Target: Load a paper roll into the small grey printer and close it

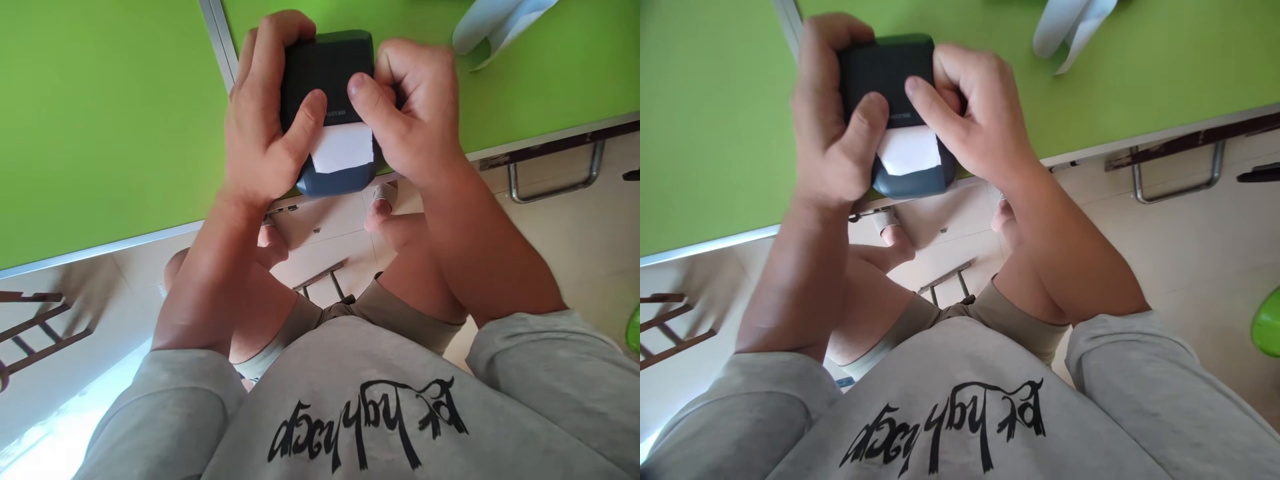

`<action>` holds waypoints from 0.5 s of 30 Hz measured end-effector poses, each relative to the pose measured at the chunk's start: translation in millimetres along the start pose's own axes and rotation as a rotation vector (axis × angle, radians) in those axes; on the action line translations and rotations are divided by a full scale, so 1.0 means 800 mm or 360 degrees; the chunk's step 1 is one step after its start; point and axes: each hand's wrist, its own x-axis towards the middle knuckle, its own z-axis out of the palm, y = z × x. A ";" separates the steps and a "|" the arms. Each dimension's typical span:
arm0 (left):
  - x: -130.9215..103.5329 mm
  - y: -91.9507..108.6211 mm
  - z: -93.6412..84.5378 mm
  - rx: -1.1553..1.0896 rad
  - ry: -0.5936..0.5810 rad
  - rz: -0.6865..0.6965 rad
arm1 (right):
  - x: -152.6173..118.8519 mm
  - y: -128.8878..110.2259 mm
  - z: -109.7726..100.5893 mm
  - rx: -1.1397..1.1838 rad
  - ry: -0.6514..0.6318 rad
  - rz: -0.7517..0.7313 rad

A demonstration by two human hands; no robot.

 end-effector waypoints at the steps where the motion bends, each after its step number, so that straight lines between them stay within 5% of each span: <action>1: 0.001 0.003 -0.001 -0.0124 -0.0041 -0.0177 | 0.000 -0.002 0.000 -0.0014 -0.0024 0.0035; 5: 0.001 0.008 -0.005 -0.0338 -0.0096 -0.0435 | -0.001 -0.004 0.002 0.0012 0.0016 0.0038; 15: 0.000 -0.015 -0.009 -0.0255 -0.0245 -0.0241 | 0.000 0.015 0.007 0.0077 0.0126 -0.0139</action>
